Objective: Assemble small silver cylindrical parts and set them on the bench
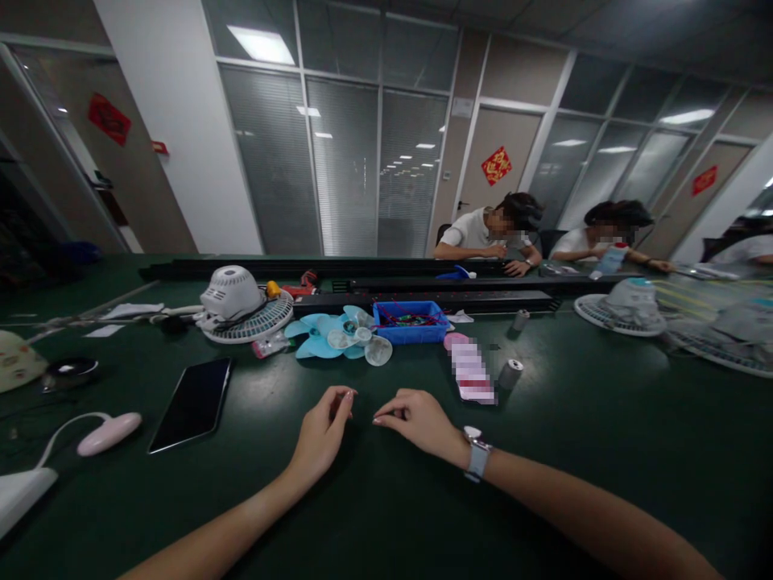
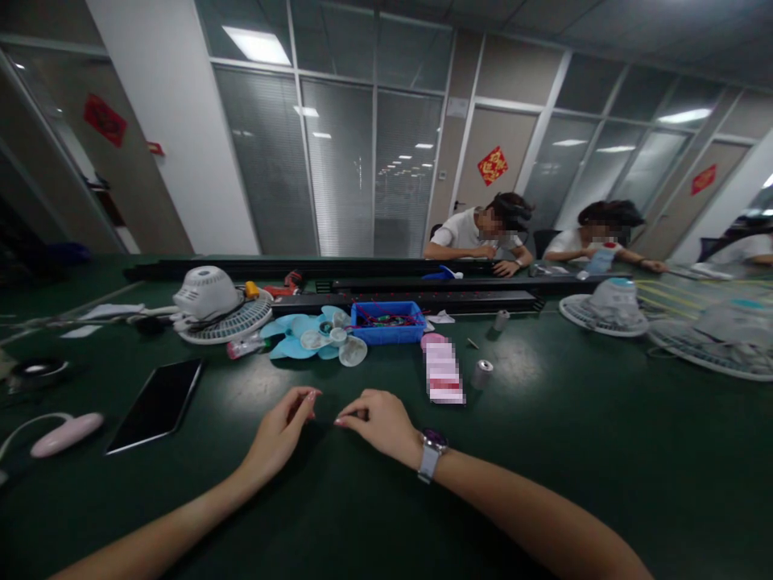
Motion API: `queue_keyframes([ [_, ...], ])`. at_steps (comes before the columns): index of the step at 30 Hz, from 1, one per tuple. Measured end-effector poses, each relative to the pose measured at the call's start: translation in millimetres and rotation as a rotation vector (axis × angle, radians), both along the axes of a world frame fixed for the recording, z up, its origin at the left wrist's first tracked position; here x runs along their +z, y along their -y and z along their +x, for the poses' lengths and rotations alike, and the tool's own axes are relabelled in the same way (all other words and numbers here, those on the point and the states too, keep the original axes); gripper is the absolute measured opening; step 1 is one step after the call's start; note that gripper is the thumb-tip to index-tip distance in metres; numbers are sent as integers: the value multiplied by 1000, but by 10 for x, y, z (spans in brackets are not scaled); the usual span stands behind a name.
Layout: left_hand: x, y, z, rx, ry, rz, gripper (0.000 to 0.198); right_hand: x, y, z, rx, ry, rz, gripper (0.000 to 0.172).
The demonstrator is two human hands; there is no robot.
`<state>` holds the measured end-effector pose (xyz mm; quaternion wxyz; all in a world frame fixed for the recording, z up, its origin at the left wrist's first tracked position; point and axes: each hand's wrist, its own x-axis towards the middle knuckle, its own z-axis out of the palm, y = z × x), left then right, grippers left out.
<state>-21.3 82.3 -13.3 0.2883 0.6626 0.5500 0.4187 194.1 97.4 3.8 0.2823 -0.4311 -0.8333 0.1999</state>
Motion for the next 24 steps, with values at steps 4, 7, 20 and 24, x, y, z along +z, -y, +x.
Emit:
queue_keyframes([
  [4,23,3,9,-5,-4,-9,38,252,-9,753,-258,-80,191,33],
  [7,17,-5,15,-9,-15,-2,38,345,-87,1445,-558,-31,378,39],
  [20,30,9,17,17,-17,-7,40,-27,-226,2105,-782,9,254,33],
  [24,30,8,12,10,-15,-13,40,-16,-173,2096,-820,15,258,34],
])
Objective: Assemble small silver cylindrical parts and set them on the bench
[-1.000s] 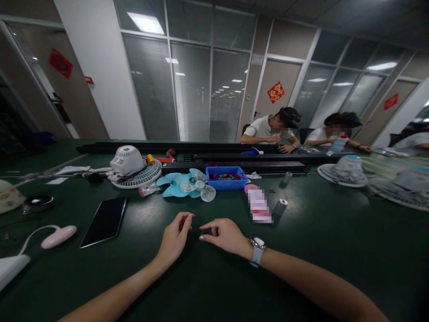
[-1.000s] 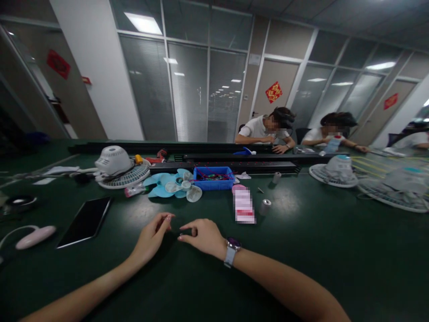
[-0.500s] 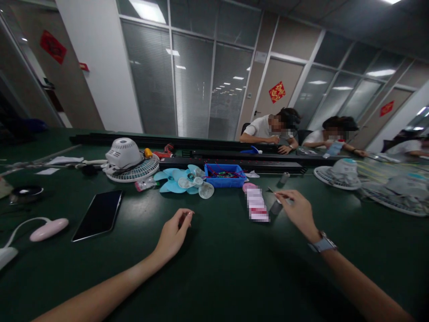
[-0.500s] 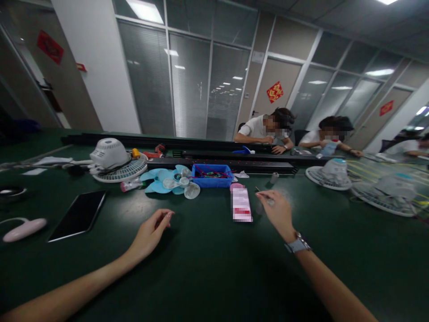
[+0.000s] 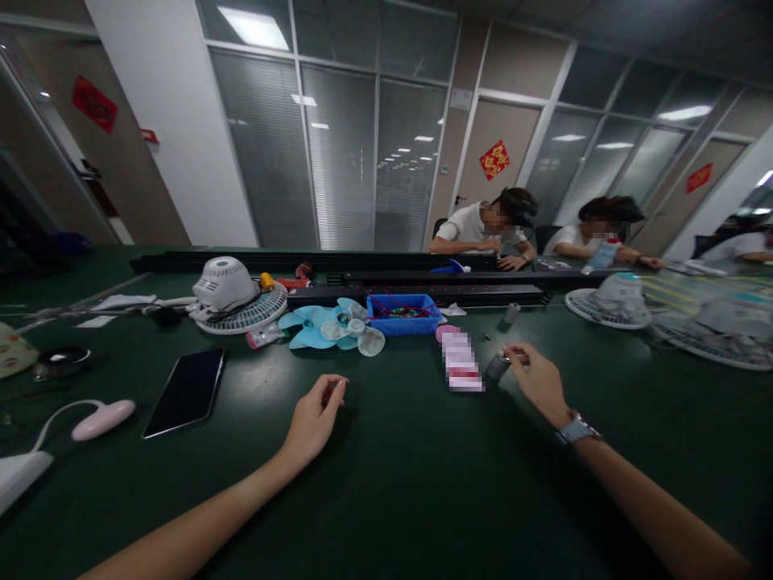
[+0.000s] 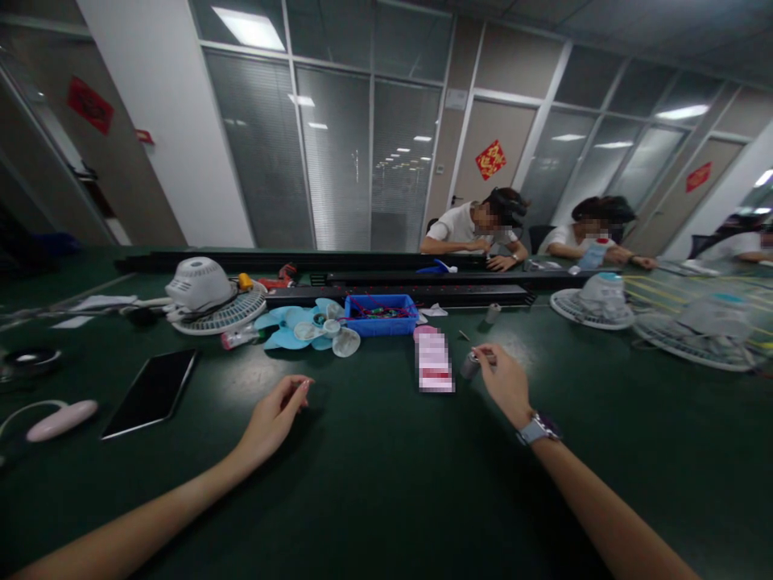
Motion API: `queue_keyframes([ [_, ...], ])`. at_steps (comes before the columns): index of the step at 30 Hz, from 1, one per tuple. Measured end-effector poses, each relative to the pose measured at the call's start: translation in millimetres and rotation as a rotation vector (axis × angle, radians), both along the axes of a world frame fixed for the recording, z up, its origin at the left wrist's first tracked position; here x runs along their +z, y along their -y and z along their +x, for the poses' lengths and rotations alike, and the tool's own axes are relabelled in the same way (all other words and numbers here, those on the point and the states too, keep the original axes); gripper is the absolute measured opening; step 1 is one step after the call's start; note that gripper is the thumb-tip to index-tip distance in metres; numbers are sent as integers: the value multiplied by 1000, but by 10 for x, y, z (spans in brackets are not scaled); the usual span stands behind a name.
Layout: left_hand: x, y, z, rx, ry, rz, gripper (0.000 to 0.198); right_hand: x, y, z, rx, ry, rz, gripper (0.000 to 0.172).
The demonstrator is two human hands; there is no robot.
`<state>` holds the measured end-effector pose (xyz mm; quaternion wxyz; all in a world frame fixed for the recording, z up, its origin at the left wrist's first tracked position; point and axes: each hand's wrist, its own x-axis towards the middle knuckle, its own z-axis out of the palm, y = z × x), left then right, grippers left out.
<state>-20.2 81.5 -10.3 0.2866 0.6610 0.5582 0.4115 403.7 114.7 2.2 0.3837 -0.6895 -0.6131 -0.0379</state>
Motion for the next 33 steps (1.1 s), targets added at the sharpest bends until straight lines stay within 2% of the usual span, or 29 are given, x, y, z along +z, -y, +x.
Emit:
queue_keyframes([
  [14,11,12,13,-13,-13,10,39,-10,8,26,3,-17,-41,35],
  [17,-3,0,12,-19,-16,5,39,-36,7,8,31,-28,-53,40],
  [21,-30,-10,11,-15,-24,7,39,-97,-26,17,74,-67,-86,56],
  [24,-44,-14,6,-20,-20,14,37,-65,7,-50,40,-85,-80,55],
  [27,-37,-7,4,-34,-24,20,36,67,170,-355,95,-102,-44,52],
  [30,-6,32,13,-65,-52,54,33,201,418,-913,380,-148,-88,48],
  [33,26,108,32,-113,-98,156,29,232,613,-1500,655,-178,-231,44],
])
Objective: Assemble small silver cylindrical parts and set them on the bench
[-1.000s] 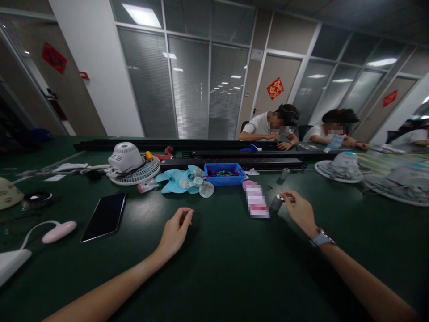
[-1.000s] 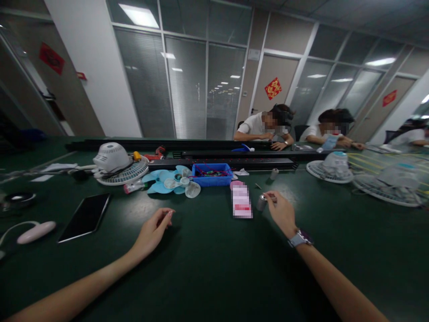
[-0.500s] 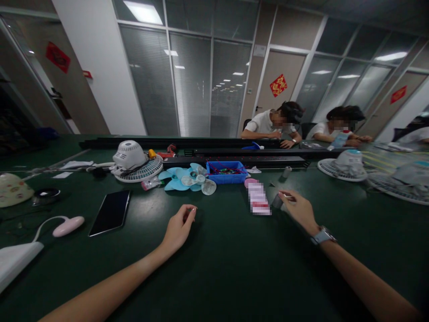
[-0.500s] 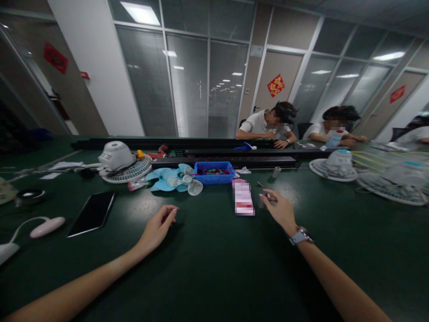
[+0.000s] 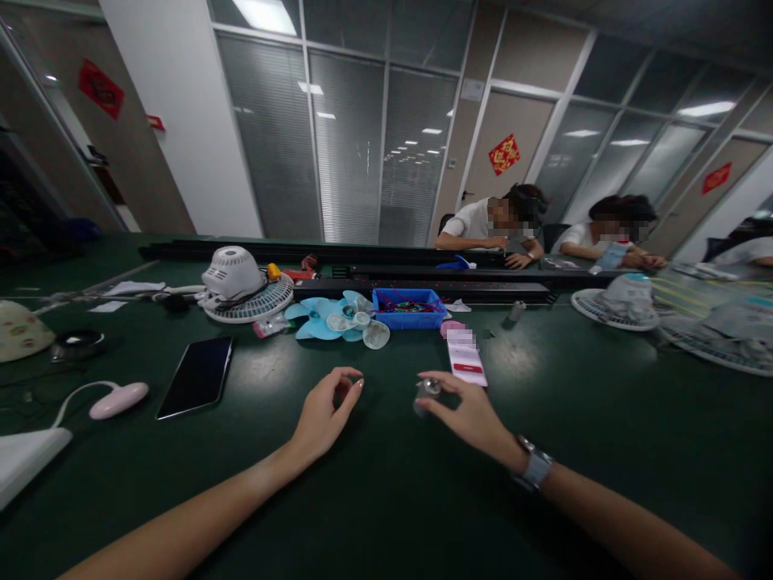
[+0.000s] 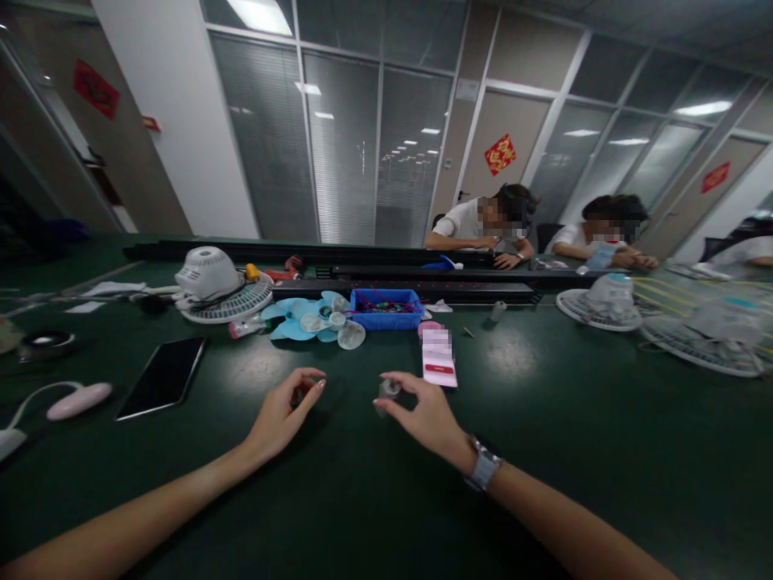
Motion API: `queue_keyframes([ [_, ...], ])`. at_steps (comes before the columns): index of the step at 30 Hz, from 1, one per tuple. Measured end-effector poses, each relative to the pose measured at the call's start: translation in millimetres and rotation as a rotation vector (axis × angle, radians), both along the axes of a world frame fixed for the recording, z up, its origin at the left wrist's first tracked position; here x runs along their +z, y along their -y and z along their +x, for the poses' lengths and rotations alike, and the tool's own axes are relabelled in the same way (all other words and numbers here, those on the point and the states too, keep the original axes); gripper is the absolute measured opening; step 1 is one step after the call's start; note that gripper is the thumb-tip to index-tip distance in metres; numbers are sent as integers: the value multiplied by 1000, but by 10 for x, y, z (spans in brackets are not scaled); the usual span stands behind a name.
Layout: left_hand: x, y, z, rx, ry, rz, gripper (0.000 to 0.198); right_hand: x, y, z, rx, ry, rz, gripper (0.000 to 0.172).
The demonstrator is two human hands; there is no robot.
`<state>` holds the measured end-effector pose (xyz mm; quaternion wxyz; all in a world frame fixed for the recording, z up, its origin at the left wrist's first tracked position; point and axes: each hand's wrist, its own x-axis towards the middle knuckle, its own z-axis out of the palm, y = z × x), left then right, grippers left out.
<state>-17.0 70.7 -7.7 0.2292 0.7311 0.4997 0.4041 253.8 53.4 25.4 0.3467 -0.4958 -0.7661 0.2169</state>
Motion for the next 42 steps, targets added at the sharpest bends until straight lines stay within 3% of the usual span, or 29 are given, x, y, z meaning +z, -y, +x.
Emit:
queue_keyframes([
  [3,18,84,24,-57,-65,155,25,-65,59,-378,98,17,-44,42],
  [6,26,141,52,-119,-111,238,26,-155,28,-514,112,-1,-29,40],
  [12,30,151,121,-205,-100,195,25,-248,-16,-507,170,-139,-99,40],
  [19,111,76,305,-176,-34,95,17,-300,-54,-518,213,-213,-164,31],
  [24,208,71,270,-82,68,143,17,-275,-42,-508,193,-195,-164,36],
  [27,165,85,139,-15,38,128,20,-244,-36,-505,216,-198,-174,36],
  [31,25,52,5,-44,-169,-22,22,-218,-34,-500,204,-167,-181,36],
  [35,-59,-26,-6,-71,-318,-36,20,-204,-15,-495,197,-147,-175,36],
  [42,-66,-25,-14,-89,-307,-22,29,-185,11,-484,168,-130,-139,35],
])
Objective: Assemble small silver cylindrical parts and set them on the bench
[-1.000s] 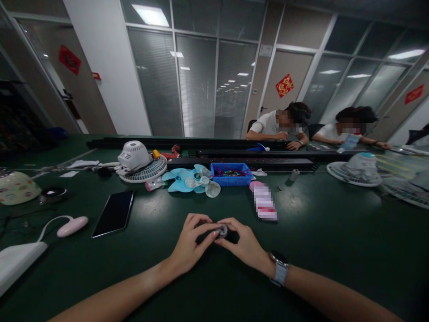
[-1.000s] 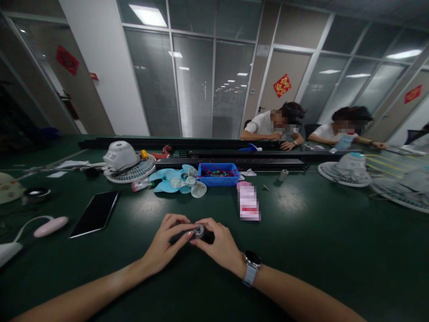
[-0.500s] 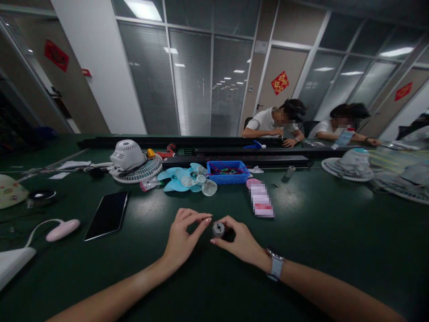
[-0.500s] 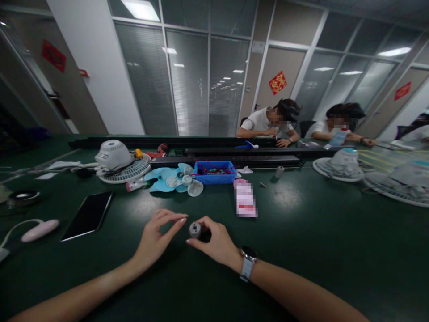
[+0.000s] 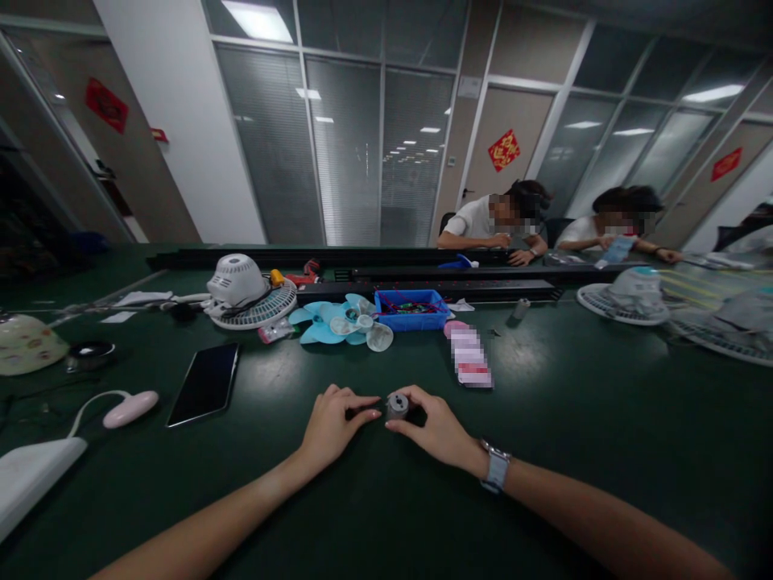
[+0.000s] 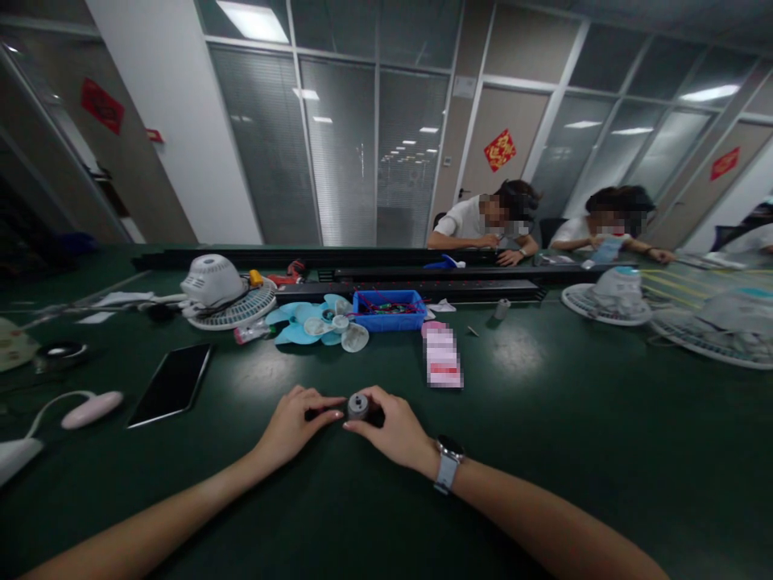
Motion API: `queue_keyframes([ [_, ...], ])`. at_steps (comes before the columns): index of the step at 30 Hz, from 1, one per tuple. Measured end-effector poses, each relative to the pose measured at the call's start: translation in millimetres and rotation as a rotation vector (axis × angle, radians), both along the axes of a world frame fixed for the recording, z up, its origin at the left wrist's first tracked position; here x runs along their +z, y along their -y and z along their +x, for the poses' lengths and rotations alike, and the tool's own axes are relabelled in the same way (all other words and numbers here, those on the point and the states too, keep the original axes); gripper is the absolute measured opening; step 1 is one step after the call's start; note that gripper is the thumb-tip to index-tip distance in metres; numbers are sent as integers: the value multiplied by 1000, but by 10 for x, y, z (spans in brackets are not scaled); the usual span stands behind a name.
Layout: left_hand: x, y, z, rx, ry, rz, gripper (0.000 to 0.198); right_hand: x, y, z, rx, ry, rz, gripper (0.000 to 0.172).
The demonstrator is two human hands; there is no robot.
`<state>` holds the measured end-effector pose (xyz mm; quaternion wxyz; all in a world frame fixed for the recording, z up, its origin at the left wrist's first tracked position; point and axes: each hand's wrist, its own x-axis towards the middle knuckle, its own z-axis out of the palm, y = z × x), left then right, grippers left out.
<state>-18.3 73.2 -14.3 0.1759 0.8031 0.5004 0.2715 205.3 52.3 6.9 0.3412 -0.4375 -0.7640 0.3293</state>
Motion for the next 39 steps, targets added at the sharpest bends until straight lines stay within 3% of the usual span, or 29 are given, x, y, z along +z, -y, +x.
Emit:
queue_keyframes([
  [3,20,45,-24,16,41,-26,36,67,-35,223,-104,-20,63,37],
  [7,34,87,-30,-2,36,-35,38,113,-161,867,-367,6,187,42],
  [12,49,94,-5,23,17,-35,39,-89,-354,1688,-696,116,261,52],
  [15,52,95,1,16,-14,-24,37,-255,-437,1935,-756,139,224,56],
  [19,23,86,5,-26,-53,-3,34,-364,-501,2037,-741,125,181,58],
  [21,2,92,11,-51,-68,0,33,-338,-478,2018,-774,146,255,65],
  [24,-10,169,19,-83,-81,2,32,-190,-323,1842,-898,268,524,74],
  [26,5,277,15,-102,-65,-1,32,-58,-153,1583,-869,324,648,63],
  [27,18,344,8,-108,-47,-9,33,-1,-62,1412,-780,327,651,54],
  [29,48,479,-14,-93,14,-37,35,72,97,1020,-504,305,534,40],
  [31,74,583,-39,-34,98,-81,38,80,190,630,-202,296,330,38],
  [33,85,634,-54,34,170,-115,38,38,202,315,-7,315,183,41],
  [35,81,635,-54,71,212,-123,37,-27,159,109,50,345,140,42],
  [39,69,589,-24,43,208,-111,34,-137,83,-57,8,372,164,32],
])
